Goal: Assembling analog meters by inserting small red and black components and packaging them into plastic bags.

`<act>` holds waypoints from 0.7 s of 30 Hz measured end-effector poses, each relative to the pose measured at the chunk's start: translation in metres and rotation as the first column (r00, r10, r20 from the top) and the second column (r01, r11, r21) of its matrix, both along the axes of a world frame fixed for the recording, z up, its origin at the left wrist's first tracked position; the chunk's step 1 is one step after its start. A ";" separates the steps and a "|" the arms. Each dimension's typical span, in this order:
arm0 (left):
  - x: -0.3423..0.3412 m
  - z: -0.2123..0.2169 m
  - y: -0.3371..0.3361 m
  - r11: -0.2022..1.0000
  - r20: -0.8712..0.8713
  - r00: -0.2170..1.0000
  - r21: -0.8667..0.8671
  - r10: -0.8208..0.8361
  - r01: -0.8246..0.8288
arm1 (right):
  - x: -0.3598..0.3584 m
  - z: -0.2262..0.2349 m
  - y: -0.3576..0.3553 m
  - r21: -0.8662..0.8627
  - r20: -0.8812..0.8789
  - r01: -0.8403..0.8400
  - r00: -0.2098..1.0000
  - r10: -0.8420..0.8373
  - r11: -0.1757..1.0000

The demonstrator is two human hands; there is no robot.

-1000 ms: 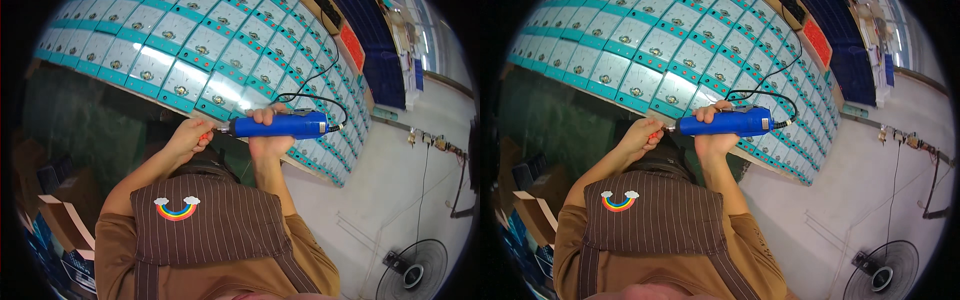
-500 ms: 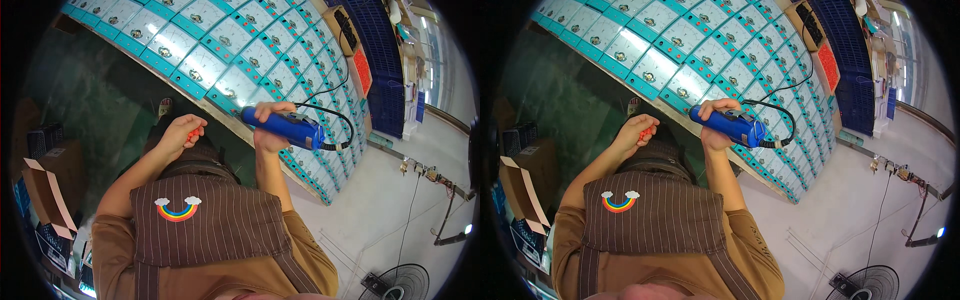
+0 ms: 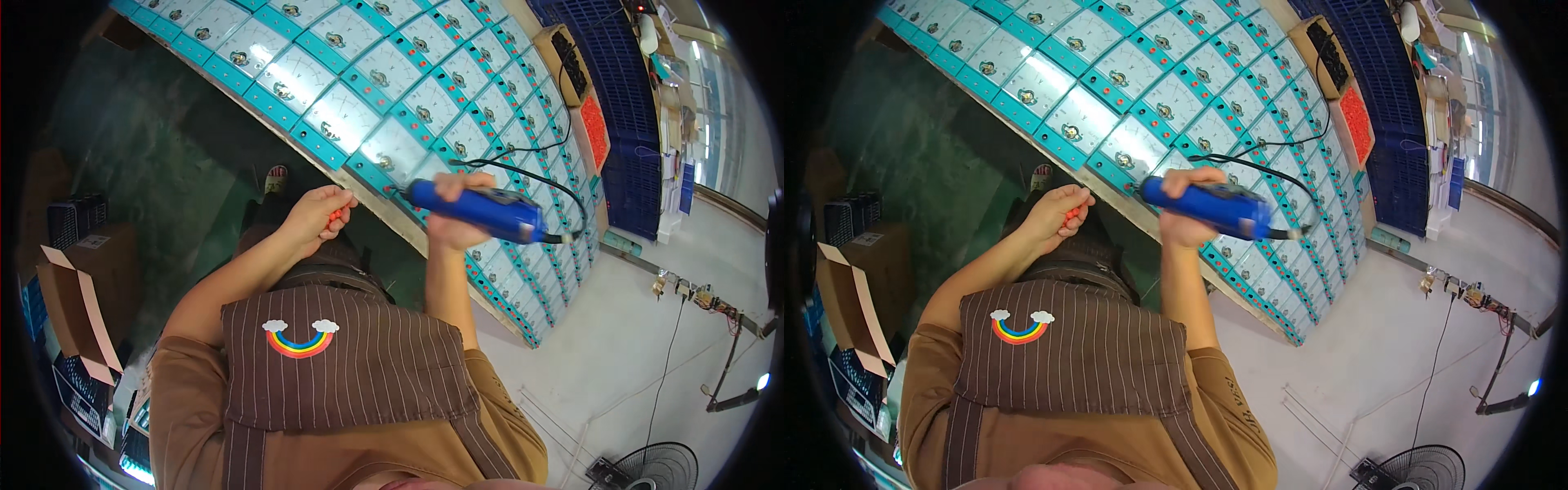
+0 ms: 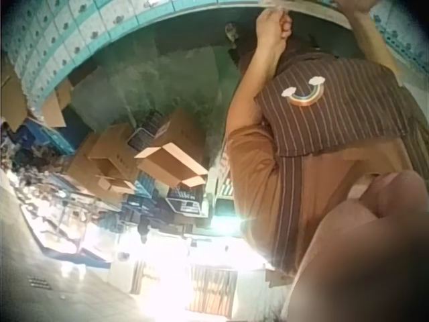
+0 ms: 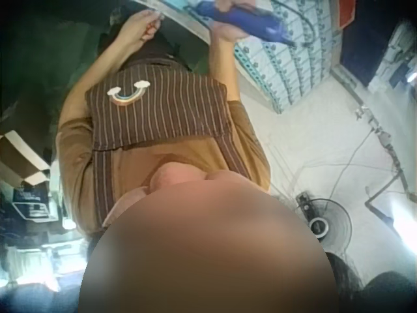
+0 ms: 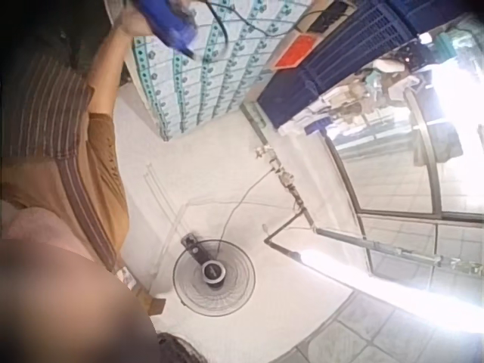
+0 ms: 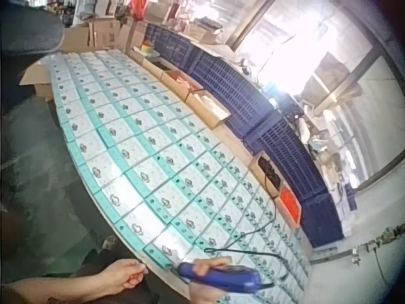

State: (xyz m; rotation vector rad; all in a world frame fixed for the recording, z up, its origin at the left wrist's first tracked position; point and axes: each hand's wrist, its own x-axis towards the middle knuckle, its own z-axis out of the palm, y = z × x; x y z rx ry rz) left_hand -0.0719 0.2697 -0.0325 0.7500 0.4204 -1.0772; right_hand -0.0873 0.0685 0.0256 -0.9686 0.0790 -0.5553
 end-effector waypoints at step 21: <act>0.015 0.001 0.019 0.997 0.058 0.995 -0.012 -0.076 0.077 | 0.021 0.001 0.030 -0.119 -0.029 -0.100 0.995 0.098 0.988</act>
